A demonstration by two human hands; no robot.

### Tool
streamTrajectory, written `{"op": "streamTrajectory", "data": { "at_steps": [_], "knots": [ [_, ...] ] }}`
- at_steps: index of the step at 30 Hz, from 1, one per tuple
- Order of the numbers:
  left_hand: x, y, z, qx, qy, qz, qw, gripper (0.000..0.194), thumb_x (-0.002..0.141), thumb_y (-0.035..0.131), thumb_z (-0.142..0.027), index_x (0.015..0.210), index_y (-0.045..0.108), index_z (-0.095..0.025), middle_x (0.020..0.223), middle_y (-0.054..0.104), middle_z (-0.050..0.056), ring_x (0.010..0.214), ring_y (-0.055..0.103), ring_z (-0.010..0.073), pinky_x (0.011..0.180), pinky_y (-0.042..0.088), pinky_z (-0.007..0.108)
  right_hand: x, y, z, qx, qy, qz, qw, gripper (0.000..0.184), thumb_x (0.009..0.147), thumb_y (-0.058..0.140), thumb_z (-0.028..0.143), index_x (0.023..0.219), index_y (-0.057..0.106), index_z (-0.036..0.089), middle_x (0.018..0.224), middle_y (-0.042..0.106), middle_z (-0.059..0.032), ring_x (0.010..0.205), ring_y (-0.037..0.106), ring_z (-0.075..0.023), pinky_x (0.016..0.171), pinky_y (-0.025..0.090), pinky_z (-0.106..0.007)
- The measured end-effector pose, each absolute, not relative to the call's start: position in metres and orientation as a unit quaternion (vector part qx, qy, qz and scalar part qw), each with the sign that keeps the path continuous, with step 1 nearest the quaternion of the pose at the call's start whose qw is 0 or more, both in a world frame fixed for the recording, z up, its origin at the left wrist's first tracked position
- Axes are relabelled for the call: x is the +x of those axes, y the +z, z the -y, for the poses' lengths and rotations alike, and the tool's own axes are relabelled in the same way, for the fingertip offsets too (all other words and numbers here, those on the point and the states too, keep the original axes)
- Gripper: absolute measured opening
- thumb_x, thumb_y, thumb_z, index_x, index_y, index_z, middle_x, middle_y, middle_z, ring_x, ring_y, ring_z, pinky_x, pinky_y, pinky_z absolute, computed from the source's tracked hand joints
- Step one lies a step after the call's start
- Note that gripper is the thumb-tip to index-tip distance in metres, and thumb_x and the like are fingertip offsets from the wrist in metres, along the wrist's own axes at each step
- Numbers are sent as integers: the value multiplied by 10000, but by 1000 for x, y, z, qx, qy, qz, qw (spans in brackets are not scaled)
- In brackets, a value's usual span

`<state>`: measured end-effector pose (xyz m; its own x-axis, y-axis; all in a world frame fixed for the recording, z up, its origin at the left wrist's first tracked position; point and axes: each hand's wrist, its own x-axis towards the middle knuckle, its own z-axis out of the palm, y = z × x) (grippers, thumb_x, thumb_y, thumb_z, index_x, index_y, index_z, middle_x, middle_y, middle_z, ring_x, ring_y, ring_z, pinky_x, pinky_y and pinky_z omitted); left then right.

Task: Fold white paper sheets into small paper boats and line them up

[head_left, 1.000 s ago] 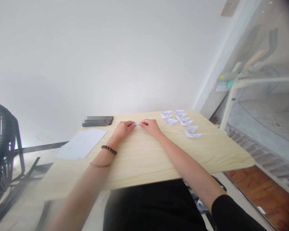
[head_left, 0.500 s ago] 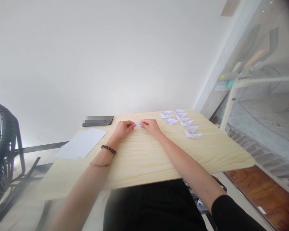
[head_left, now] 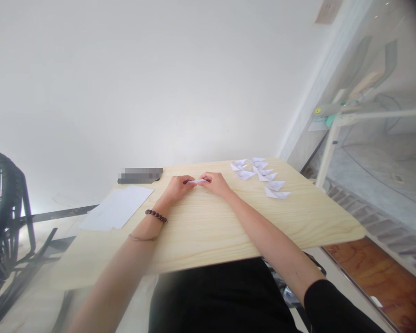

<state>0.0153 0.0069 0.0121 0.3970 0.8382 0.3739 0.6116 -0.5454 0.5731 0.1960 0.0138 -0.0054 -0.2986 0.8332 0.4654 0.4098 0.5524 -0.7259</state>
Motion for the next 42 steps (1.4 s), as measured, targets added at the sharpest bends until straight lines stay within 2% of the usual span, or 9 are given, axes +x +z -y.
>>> {"op": "streamTrajectory", "data": {
  "at_steps": [5, 14, 18, 23, 28, 31, 34, 38, 42],
  "knots": [
    [16, 13, -5, 789, 335, -468, 215, 375, 725, 459, -439, 827, 655, -136, 663, 646, 30, 547, 514, 111, 511, 350, 200, 197, -7, -14, -400, 260, 763, 435, 252, 728, 510, 364, 772, 642, 154, 661, 626, -4, 615, 541, -95, 578, 379, -184],
    [21, 16, -1, 793, 349, -455, 206, 344, 734, 430, -378, 775, 646, -113, 679, 643, 36, 601, 531, 125, 563, 380, 211, 196, -2, -12, -399, 202, 791, 418, 250, 776, 457, 312, 765, 663, 171, 693, 644, 4, 630, 550, -99, 592, 368, -181],
    [22, 15, -1, 795, 357, -453, 191, 327, 727, 443, -371, 778, 642, -118, 701, 645, 30, 623, 534, 131, 576, 386, 212, 195, 0, -10, -384, 203, 797, 419, 243, 776, 457, 306, 760, 653, 164, 711, 644, 4, 653, 555, -99, 604, 373, -177],
    [19, 14, -4, 796, 350, -437, 229, 345, 743, 439, -392, 817, 638, -121, 714, 648, 43, 638, 542, 134, 591, 395, 215, 196, -4, -13, -395, 228, 784, 421, 249, 779, 452, 331, 772, 639, 167, 706, 634, 2, 644, 571, -103, 600, 399, -182],
    [16, 11, -9, 762, 337, -466, 296, 416, 735, 458, -446, 947, 606, -119, 621, 634, 38, 433, 460, 84, 436, 344, 188, 194, -8, -16, -412, 291, 746, 435, 275, 783, 439, 371, 791, 619, 164, 714, 621, -5, 641, 612, -121, 570, 436, -188],
    [15, 9, -11, 752, 340, -467, 316, 413, 731, 468, -448, 942, 609, -122, 618, 637, 44, 378, 411, 63, 394, 316, 179, 194, -8, -16, -417, 305, 733, 442, 279, 772, 453, 385, 793, 617, 160, 717, 623, -11, 638, 620, -130, 549, 447, -189],
    [15, 7, -12, 744, 345, -454, 349, 416, 727, 479, -439, 946, 606, -109, 660, 649, 66, 415, 462, 74, 426, 363, 189, 194, -8, -17, -423, 315, 721, 449, 268, 757, 475, 384, 794, 616, 159, 702, 628, -18, 614, 618, -131, 523, 451, -193],
    [13, 5, -14, 748, 341, -413, 393, 427, 711, 510, -406, 996, 578, -95, 777, 656, 88, 617, 574, 132, 568, 446, 238, 195, -8, -18, -433, 321, 712, 449, 250, 730, 512, 368, 804, 619, 154, 657, 629, -18, 575, 596, -117, 531, 457, -204],
    [6, 5, -17, 765, 349, -463, 281, 358, 701, 516, -400, 902, 619, -123, 756, 657, 62, 667, 576, 153, 623, 443, 255, 196, -7, -16, -430, 276, 734, 448, 220, 733, 512, 328, 837, 620, 168, 753, 643, -14, 658, 584, -111, 612, 461, -220]
  ]
}}
